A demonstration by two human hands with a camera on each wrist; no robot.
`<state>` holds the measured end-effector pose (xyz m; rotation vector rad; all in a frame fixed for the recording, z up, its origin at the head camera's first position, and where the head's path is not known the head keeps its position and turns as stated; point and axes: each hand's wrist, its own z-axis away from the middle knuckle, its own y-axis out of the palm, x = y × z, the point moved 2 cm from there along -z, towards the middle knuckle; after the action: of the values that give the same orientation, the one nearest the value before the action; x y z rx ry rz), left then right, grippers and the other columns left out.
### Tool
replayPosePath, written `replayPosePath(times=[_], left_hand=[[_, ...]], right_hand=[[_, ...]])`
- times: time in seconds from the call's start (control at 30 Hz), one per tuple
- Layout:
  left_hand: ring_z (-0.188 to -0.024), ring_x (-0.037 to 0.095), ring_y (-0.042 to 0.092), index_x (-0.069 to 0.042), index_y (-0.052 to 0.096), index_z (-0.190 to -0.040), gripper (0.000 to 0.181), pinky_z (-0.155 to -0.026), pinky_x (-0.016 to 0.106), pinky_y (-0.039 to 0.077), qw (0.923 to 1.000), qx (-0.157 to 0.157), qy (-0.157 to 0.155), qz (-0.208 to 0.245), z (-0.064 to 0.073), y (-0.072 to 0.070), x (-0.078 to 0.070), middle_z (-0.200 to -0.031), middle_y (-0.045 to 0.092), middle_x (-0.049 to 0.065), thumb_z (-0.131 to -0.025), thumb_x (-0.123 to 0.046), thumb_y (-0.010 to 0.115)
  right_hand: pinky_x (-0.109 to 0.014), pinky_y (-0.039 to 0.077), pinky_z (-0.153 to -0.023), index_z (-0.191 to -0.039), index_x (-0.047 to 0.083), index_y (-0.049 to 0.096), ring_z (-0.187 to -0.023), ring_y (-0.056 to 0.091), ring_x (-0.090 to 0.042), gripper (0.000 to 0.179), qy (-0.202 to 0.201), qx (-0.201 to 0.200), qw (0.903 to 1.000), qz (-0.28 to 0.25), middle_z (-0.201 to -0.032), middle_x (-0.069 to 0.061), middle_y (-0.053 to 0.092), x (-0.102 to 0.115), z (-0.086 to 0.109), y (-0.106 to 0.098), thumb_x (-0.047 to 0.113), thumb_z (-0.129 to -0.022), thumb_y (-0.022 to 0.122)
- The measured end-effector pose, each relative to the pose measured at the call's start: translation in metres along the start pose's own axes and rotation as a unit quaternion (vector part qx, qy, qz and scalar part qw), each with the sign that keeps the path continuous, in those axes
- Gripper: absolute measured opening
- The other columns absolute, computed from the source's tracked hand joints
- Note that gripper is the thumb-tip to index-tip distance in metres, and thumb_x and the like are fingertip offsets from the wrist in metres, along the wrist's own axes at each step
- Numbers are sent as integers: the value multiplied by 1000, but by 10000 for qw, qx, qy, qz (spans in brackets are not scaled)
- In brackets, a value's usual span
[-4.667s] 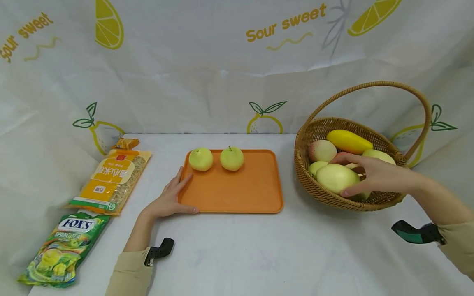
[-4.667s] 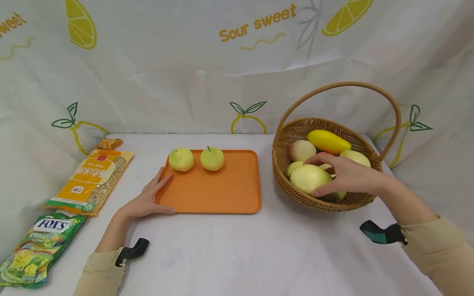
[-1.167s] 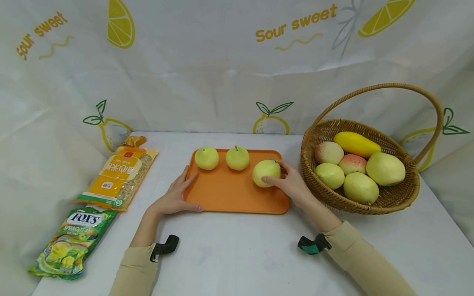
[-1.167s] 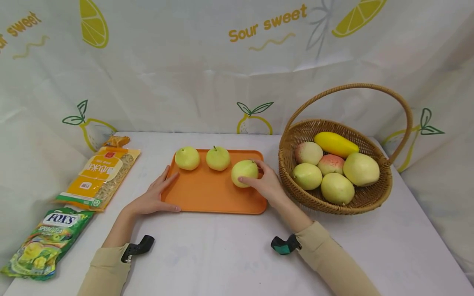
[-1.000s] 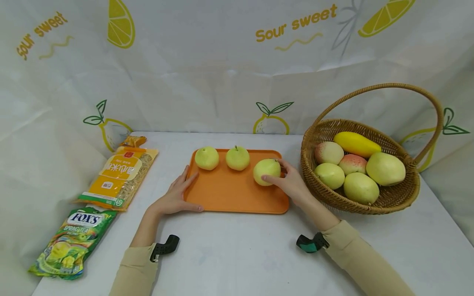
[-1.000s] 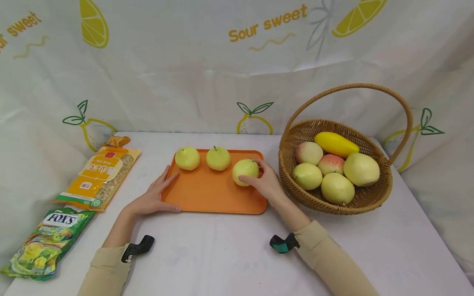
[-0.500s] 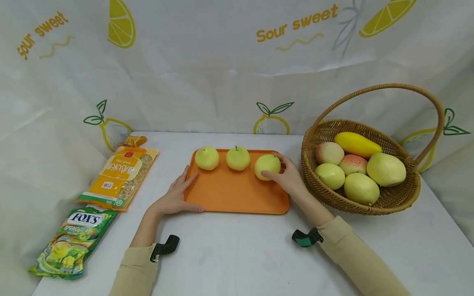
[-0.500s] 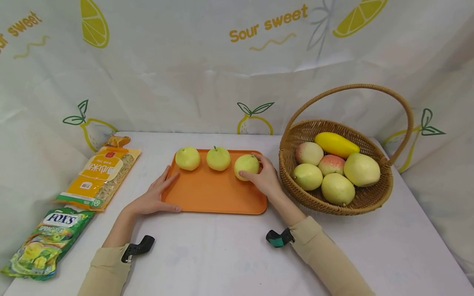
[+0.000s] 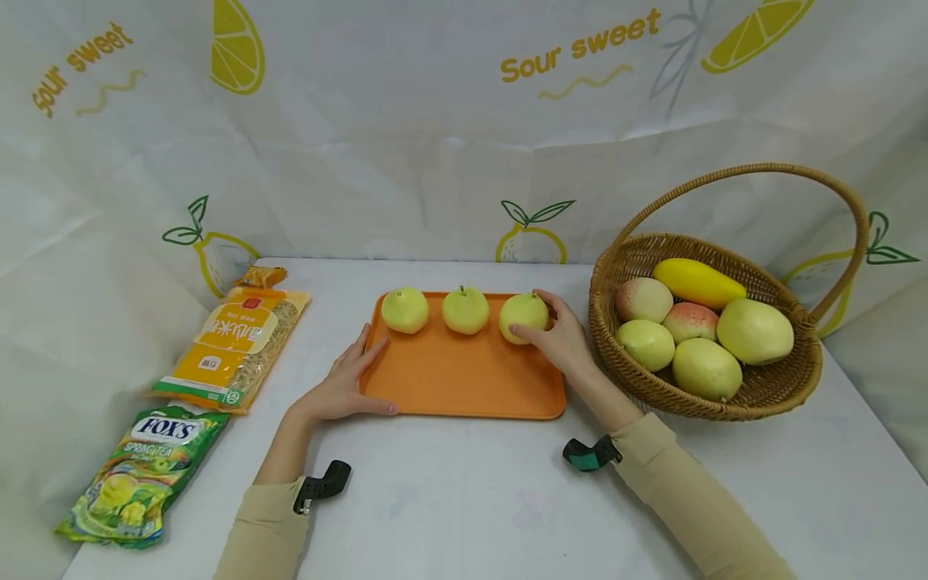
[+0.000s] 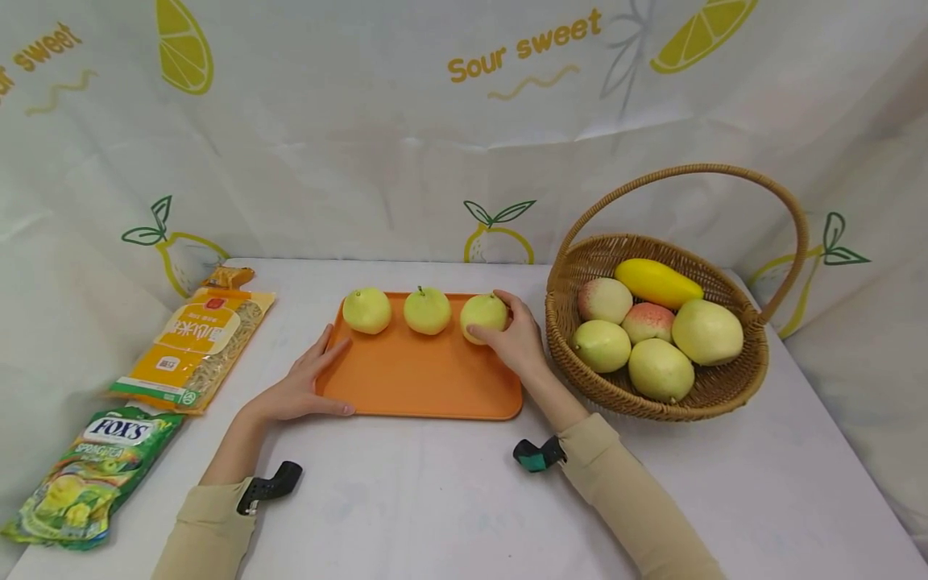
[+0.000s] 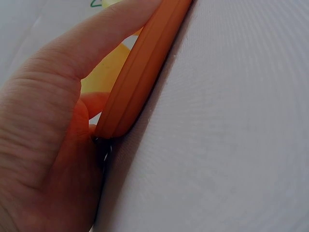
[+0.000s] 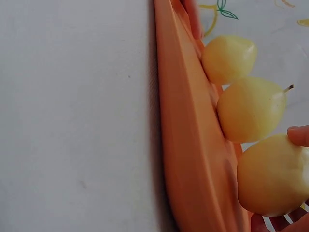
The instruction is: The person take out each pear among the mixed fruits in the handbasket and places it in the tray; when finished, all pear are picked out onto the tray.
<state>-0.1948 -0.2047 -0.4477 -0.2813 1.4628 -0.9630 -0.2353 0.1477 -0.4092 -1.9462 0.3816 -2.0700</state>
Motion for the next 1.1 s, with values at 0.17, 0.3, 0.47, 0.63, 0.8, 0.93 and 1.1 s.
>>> replayPosePath(times=[0.17,0.3,0.47,0.63,0.8,0.93,1.1], left_hand=[[-146,41,-6,-19,20,-157,113,-109,69,6,10000,4,12,-21,0,0,0,-163,-14,5,-70,-51,84],[-146,41,-6,-19,20,-157,113,-109,69,6,10000,16,-9,-5,0,0,0,-163,-14,4,-70,-51,84],[-146,41,-6,-19,20,-157,113,-109,69,6,10000,26,-2,6,1,-1,0,-163,-14,5,-70,-51,84],[-146,41,-6,-19,20,-157,113,-109,70,6,10000,22,-1,14,1,0,0,-163,-14,5,-70,-50,84],[-146,41,-6,-18,20,-157,113,-109,69,6,10000,12,13,21,0,0,0,-163,-14,5,-70,-50,85],[-146,40,-6,-18,20,-157,113,-109,69,6,10000,1,14,22,0,0,0,-163,-13,5,-70,-50,85],[-146,41,-6,-19,20,-157,113,-109,69,6,10000,2,-32,38,1,0,-1,-163,-14,4,-70,-50,85]], right_hand=[[-45,36,-107,-150,13,37,-132,41,-31,80,-41,-142,9999,84,-147,-13,40,-1,-4,1,26,-83,78],[-46,37,-106,-148,12,39,-130,43,-31,78,-131,-236,9996,127,-145,-14,43,1,-6,2,25,-82,79],[-46,38,-106,-147,11,41,-129,44,-30,76,-210,-313,9990,248,-144,-13,44,2,-8,3,25,-82,79],[-46,37,-106,-147,12,41,-129,44,-30,75,-198,-342,9989,269,-144,-12,45,2,-10,4,26,-83,78],[-46,37,-106,-147,11,41,-129,44,-30,75,-199,-372,9986,313,-145,-12,45,2,-12,4,26,-83,78],[-46,37,-106,-147,11,41,-129,45,-30,76,-232,-405,9982,383,-145,-11,45,2,-13,4,26,-83,79],[-46,38,-105,-147,11,42,-128,46,-30,76,-280,-434,9977,431,-145,-11,45,1,-15,5,27,-82,79]])
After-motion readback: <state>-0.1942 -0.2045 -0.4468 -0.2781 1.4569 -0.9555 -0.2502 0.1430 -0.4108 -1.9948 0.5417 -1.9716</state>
